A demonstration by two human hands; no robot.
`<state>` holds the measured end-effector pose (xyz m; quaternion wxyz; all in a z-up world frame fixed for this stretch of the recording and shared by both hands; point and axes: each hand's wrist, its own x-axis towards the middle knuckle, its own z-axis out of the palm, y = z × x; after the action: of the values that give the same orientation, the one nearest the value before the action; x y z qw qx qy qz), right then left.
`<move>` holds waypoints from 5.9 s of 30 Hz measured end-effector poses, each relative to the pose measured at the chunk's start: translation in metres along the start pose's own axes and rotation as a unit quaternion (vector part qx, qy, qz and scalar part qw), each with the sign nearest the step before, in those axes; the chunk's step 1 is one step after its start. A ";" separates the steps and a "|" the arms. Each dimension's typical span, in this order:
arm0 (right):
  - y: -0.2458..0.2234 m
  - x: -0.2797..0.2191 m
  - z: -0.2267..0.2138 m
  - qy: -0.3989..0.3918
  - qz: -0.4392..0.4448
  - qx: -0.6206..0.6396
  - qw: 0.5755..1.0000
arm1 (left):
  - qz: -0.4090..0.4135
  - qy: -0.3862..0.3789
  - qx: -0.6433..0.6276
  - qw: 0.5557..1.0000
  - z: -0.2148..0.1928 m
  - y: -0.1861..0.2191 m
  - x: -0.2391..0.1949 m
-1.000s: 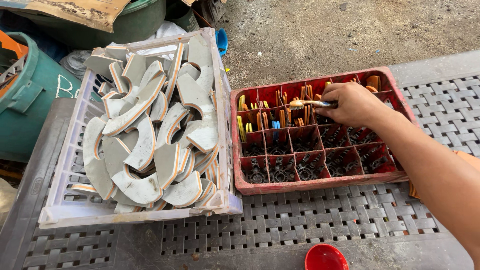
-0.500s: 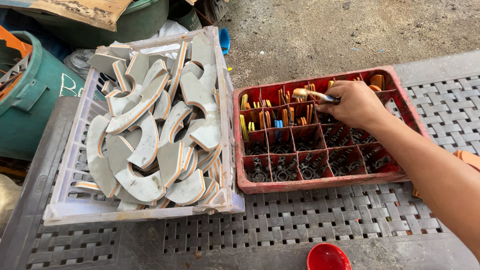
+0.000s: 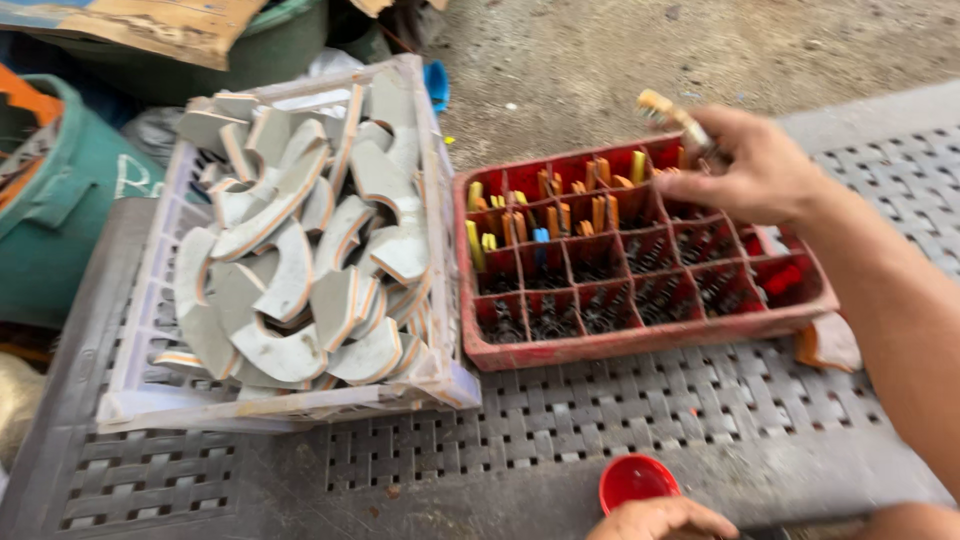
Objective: The person paints curved ceramic tiles with orange and yellow paint using a small brush. They dip the brush into a red cup, apply paint to each tile, and place the finished pieces into a red crate with compartments.
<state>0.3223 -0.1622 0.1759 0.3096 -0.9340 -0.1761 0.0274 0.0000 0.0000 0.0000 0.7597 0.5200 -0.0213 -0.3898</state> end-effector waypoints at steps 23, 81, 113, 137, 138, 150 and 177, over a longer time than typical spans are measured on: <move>0.108 -0.243 0.014 0.059 0.261 -0.195 0.943 | 0.002 0.029 0.253 0.967 0.071 0.082 -0.059; -0.030 -0.213 0.075 0.087 0.136 0.287 0.944 | 0.298 0.394 0.058 0.867 0.023 0.099 -0.031; -0.044 -0.223 0.075 -0.071 0.149 0.542 0.824 | 0.371 0.234 0.323 0.839 0.019 0.121 -0.062; -0.034 -0.286 0.044 -0.248 0.003 -0.151 0.957 | 0.338 0.454 0.252 0.785 0.015 0.125 -0.075; -0.034 -0.287 0.044 -0.227 0.003 -0.133 0.965 | 0.335 0.456 0.256 0.784 0.015 0.125 -0.076; -0.014 -0.297 0.058 -0.357 0.028 0.004 0.934 | 0.342 0.446 0.251 0.788 0.018 0.124 -0.074; -0.029 -0.242 0.043 -0.047 -0.094 0.242 0.965 | 0.319 0.089 -0.272 0.903 0.025 0.090 -0.050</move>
<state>0.0795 -0.2002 0.1441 0.5189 -0.8081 -0.2657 0.0840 0.0055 0.0256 0.1027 0.9542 0.2910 -0.0116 -0.0692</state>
